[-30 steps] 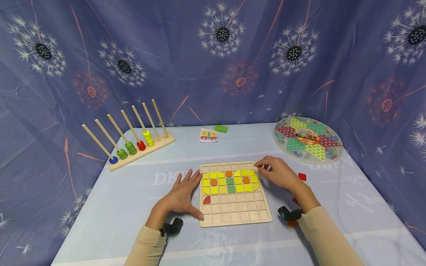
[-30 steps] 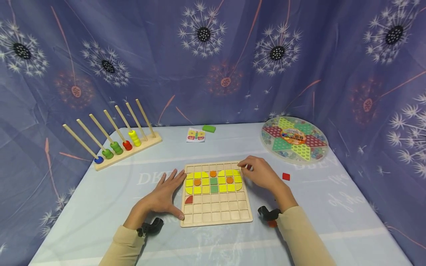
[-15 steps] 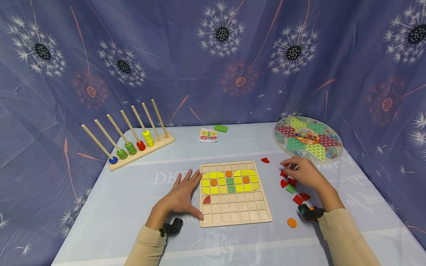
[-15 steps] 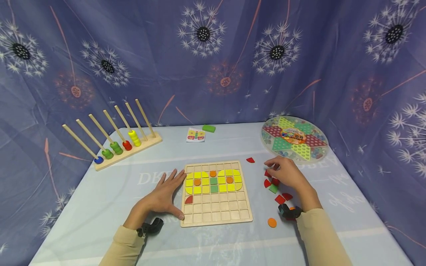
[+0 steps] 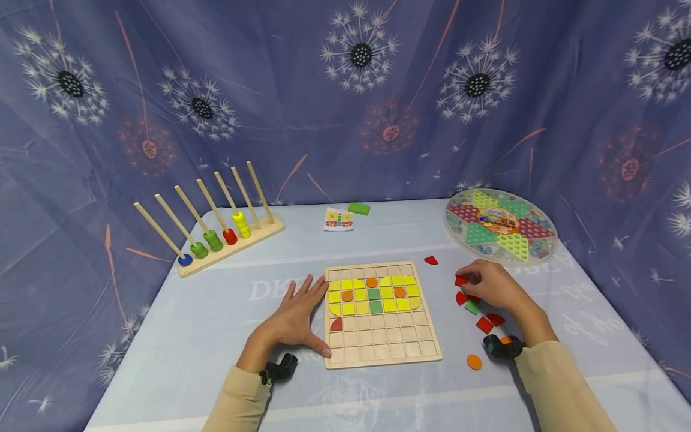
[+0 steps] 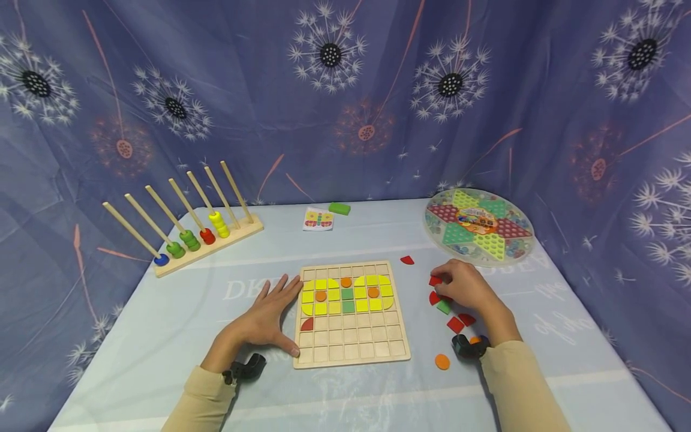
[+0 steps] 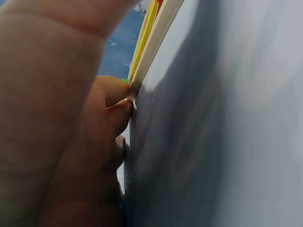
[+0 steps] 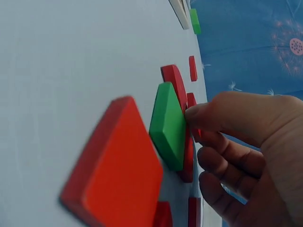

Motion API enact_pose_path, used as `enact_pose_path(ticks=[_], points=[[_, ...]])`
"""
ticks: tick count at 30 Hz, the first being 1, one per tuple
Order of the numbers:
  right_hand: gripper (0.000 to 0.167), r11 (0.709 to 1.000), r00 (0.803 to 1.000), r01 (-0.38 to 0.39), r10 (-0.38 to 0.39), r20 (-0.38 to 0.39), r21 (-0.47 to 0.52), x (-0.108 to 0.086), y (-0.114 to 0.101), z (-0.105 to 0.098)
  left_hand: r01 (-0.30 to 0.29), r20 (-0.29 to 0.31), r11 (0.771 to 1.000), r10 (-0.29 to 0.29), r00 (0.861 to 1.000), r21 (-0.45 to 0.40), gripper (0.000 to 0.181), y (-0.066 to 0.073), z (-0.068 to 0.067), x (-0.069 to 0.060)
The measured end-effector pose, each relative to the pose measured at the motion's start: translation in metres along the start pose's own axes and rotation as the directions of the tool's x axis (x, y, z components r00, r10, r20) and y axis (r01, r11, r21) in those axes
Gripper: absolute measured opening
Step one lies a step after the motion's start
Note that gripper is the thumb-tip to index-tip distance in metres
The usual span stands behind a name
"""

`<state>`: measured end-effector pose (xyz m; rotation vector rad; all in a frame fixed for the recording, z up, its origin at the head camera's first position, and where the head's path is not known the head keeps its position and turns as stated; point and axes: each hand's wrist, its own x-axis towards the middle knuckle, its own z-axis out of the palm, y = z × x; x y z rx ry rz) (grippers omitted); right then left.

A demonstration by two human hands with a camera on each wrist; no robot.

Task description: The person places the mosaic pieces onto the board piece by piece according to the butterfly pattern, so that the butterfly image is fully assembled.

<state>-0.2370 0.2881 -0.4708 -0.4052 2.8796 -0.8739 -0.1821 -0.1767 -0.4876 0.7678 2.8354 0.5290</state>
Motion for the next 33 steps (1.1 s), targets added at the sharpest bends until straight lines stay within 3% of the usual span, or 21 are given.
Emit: enact_pose_path(ticks=[10,20,33], points=[[0.031,0.997,0.998,0.068,-0.068,-0.007,0.019,0.002,-0.021,0.012,0.016,0.006,1.000,-0.016,1.000,0.008,0.148,-0.001,0.001,0.001],[0.032,0.990,0.990,0.136,-0.137,0.039,0.028,0.005,-0.068,0.030,0.017,0.011,1.000,-0.017,1.000,0.012,0.148,-0.001,0.001,0.001],[0.030,0.964,0.956,0.265,-0.265,0.123,0.019,0.007,-0.114,0.058,0.010,0.009,1.000,-0.010,1.000,0.008,0.147,0.001,-0.001,0.000]])
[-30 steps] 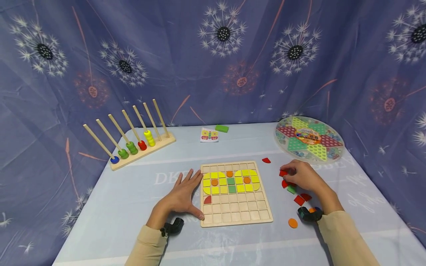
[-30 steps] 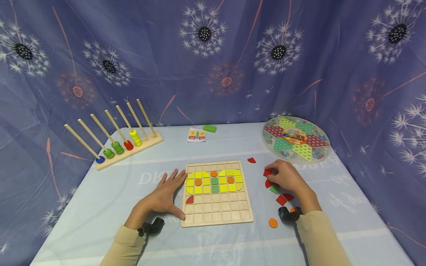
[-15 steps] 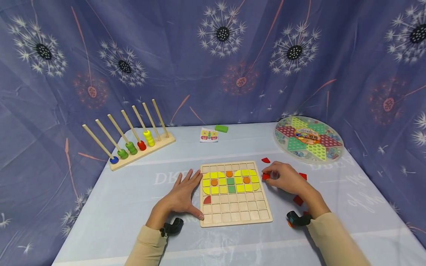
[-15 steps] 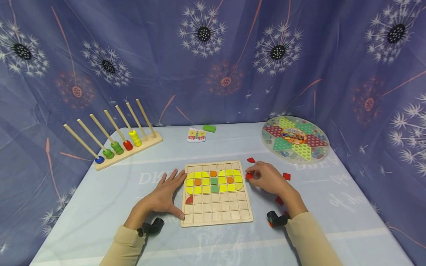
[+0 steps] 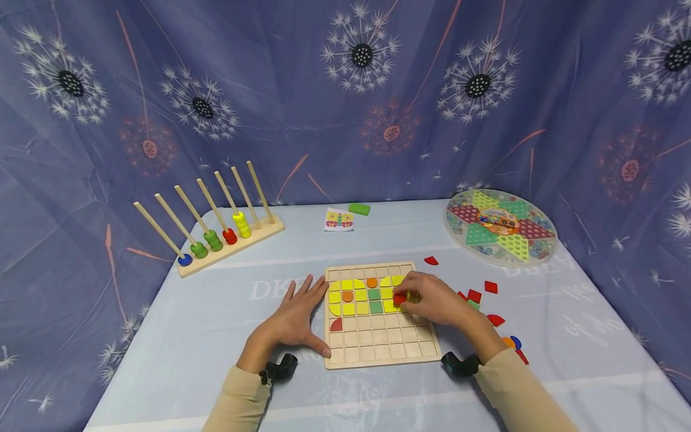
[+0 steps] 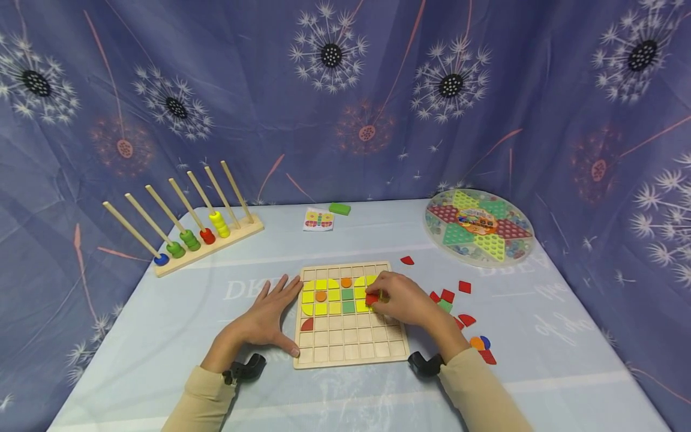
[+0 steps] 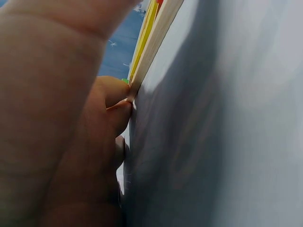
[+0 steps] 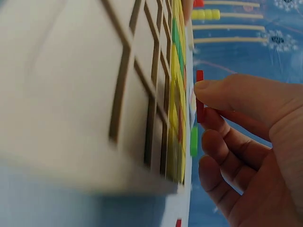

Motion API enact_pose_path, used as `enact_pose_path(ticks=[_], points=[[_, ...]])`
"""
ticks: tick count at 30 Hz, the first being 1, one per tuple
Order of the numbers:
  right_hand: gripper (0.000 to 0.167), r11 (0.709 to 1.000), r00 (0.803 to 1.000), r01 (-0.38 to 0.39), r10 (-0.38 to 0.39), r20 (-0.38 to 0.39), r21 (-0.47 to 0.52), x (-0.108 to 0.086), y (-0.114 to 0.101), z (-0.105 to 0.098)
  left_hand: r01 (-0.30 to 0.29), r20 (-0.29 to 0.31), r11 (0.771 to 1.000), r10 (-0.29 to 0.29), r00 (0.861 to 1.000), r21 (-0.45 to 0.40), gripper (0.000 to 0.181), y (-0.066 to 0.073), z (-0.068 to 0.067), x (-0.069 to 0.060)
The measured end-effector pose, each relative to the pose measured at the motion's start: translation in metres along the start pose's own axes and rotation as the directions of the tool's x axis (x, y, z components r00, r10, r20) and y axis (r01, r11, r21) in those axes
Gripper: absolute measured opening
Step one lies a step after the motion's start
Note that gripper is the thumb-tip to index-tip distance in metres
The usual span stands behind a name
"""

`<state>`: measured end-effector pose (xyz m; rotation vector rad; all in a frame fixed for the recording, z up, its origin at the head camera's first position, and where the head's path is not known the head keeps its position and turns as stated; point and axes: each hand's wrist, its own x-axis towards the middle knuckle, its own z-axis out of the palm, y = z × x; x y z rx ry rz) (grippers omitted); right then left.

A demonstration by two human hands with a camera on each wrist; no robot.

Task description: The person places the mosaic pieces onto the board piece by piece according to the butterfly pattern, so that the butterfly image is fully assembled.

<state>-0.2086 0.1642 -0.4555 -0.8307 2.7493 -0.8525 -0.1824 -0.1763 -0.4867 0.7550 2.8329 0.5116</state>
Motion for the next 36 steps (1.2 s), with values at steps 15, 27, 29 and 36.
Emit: enact_pose_path(ticks=[15,27,29,36], points=[[0.022,0.988,0.989,0.145,-0.142,0.045,-0.060,0.012,-0.039,0.030,0.007,0.006,1.000,-0.007,1.000,-0.003,0.147,0.000,0.000,-0.002],[0.023,0.972,0.977,0.202,-0.192,0.092,-0.118,0.022,-0.067,0.049,0.003,0.001,1.000,-0.003,1.000,0.002,0.146,-0.001,0.000,-0.001],[0.022,0.967,0.974,0.219,-0.208,0.093,-0.132,0.024,-0.069,0.052,-0.002,-0.003,1.000,0.002,1.000,0.002,0.146,0.000,-0.001,-0.001],[0.022,0.947,0.964,0.262,-0.249,0.089,-0.185,0.028,-0.074,0.061,-0.010,-0.005,1.000,0.010,1.000,0.005,0.145,-0.001,0.000,-0.001]])
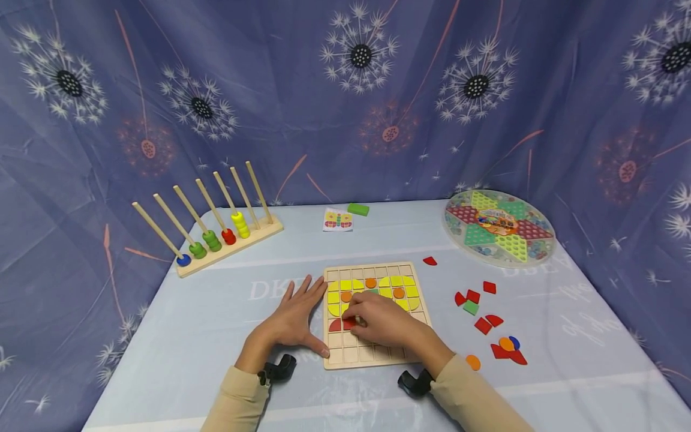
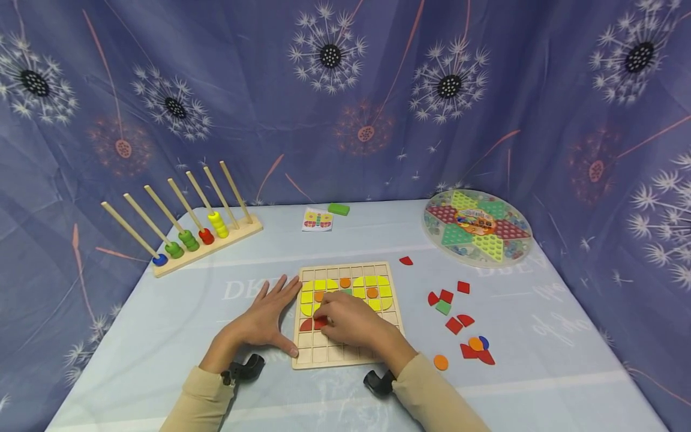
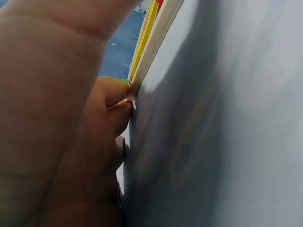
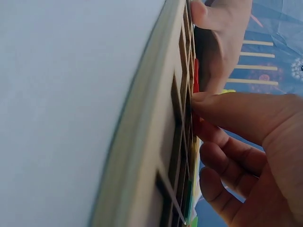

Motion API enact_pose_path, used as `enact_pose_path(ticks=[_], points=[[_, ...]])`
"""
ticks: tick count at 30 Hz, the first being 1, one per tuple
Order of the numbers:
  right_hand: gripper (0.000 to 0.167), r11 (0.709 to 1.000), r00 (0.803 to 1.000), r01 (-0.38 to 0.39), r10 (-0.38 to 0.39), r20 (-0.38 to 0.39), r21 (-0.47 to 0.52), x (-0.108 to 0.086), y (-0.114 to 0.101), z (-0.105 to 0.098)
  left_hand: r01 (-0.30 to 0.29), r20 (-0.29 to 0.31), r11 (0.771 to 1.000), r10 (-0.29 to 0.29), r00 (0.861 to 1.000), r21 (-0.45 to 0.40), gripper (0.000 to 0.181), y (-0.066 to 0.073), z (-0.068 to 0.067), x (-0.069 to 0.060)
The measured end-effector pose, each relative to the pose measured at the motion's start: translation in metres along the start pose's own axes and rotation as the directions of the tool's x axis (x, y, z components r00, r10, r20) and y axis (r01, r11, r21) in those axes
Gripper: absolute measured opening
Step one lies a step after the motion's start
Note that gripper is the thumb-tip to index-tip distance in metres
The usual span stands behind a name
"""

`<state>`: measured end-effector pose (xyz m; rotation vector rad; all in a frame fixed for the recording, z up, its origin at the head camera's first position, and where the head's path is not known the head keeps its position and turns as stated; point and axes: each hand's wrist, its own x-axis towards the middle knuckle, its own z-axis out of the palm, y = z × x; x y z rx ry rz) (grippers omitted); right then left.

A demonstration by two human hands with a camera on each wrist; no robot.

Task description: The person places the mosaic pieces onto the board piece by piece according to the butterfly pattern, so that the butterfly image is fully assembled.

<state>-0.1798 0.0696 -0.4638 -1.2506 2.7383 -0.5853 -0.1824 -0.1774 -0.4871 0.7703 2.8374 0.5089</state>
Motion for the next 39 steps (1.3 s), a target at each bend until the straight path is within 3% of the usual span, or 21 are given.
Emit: enact_pose_path(ticks=[7,13,24,31,39], points=[[0.023,1.000,1.000,0.007,-0.007,-0.020,-0.008,0.000,0.000,0.002,0.006,-0.005,1.000,-0.005,1.000,0.003,0.146,0.000,0.002,0.001],[0.023,0.999,0.999,-0.041,0.042,-0.005,0.013,-0.005,0.003,-0.002,0.001,-0.010,1.000,-0.001,1.000,-0.004,0.146,0.000,0.003,0.002],[0.022,0.984,0.989,-0.130,0.137,-0.052,0.125,-0.033,0.024,-0.028,0.002,-0.012,1.000,-0.002,1.000,-0.008,0.147,0.002,0.002,0.003],[0.023,0.955,0.959,-0.253,0.268,-0.087,0.153,-0.061,0.052,-0.036,0.004,-0.012,1.000,-0.004,1.000,-0.009,0.147,0.000,0.001,0.000],[0.024,0.927,0.919,-0.324,0.356,-0.172,0.186,-0.101,0.094,-0.046,0.004,-0.011,1.000,-0.004,1.000,-0.023,0.147,0.000,0.002,0.000]])
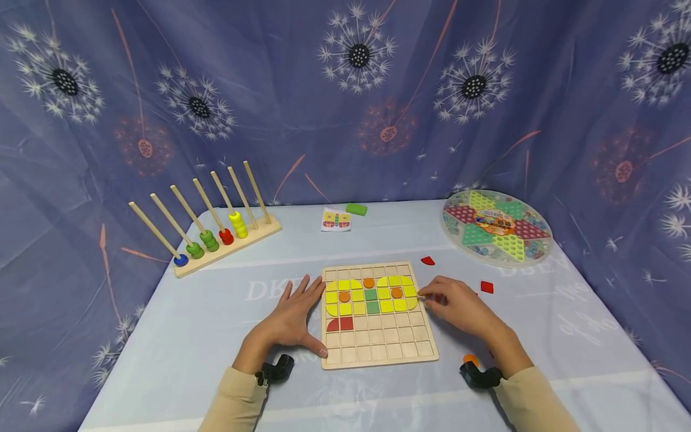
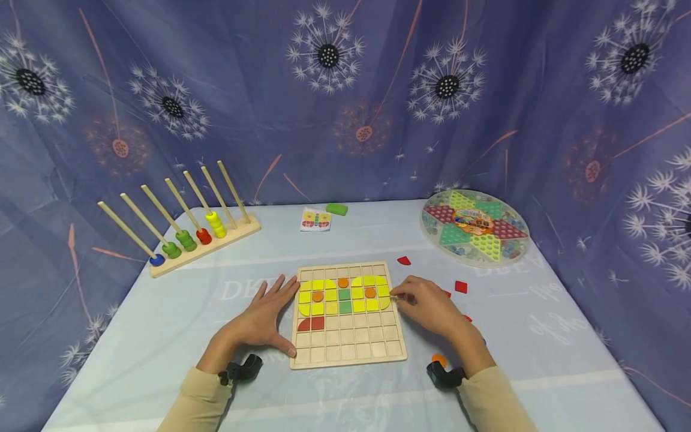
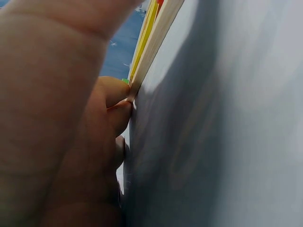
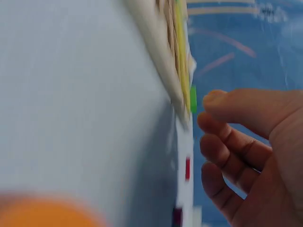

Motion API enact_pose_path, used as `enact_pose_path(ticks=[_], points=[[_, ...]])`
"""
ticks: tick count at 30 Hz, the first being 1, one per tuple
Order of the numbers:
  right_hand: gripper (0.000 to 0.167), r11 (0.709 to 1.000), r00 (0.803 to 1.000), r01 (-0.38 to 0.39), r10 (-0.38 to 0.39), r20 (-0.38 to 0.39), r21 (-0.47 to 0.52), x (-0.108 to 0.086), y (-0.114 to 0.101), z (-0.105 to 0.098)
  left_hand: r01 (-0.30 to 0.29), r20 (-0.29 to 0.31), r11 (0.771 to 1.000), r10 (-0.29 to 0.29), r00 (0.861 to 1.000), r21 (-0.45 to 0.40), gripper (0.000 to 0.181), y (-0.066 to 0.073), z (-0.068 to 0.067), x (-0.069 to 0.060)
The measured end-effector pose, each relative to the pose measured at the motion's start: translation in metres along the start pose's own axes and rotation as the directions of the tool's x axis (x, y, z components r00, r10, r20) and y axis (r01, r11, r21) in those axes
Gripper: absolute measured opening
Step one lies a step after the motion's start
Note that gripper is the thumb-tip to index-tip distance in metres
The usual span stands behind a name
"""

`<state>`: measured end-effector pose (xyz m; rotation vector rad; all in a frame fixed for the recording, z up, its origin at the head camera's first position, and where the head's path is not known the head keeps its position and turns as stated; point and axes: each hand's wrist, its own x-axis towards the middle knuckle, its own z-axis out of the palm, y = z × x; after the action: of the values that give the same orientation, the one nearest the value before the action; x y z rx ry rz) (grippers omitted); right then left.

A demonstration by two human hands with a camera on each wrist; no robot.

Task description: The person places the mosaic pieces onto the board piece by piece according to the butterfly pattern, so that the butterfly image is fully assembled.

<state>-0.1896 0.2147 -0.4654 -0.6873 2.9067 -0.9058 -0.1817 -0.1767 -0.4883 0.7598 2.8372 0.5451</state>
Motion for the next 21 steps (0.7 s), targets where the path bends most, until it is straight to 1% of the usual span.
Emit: enact_pose_path(ticks=[5,11,15,19,21], points=[[0.025,0.998,0.997,-0.067,0.066,-0.044,-0.020,-0.012,0.027,-0.013,-0.008,-0.001,1.000,0.008,1.000,-0.004,0.146,-0.001,0.000,-0.001],[0.027,0.991,0.988,-0.135,0.133,-0.076,-0.020,-0.026,0.051,-0.033,-0.009,-0.001,1.000,0.009,1.000,0.007,0.147,-0.002,0.001,0.001],[0.029,0.987,0.986,-0.158,0.157,-0.061,-0.017,-0.034,0.062,-0.041,-0.006,0.001,1.000,0.006,1.000,0.003,0.147,-0.002,0.001,0.000],[0.028,0.988,0.988,-0.153,0.153,-0.031,0.000,-0.039,0.067,-0.041,-0.009,-0.006,1.000,0.010,1.000,0.004,0.147,-0.002,0.000,0.000],[0.027,0.988,0.987,-0.157,0.158,-0.030,0.007,-0.040,0.068,-0.041,-0.010,-0.008,1.000,0.010,1.000,0.003,0.147,-0.002,0.000,0.000]])
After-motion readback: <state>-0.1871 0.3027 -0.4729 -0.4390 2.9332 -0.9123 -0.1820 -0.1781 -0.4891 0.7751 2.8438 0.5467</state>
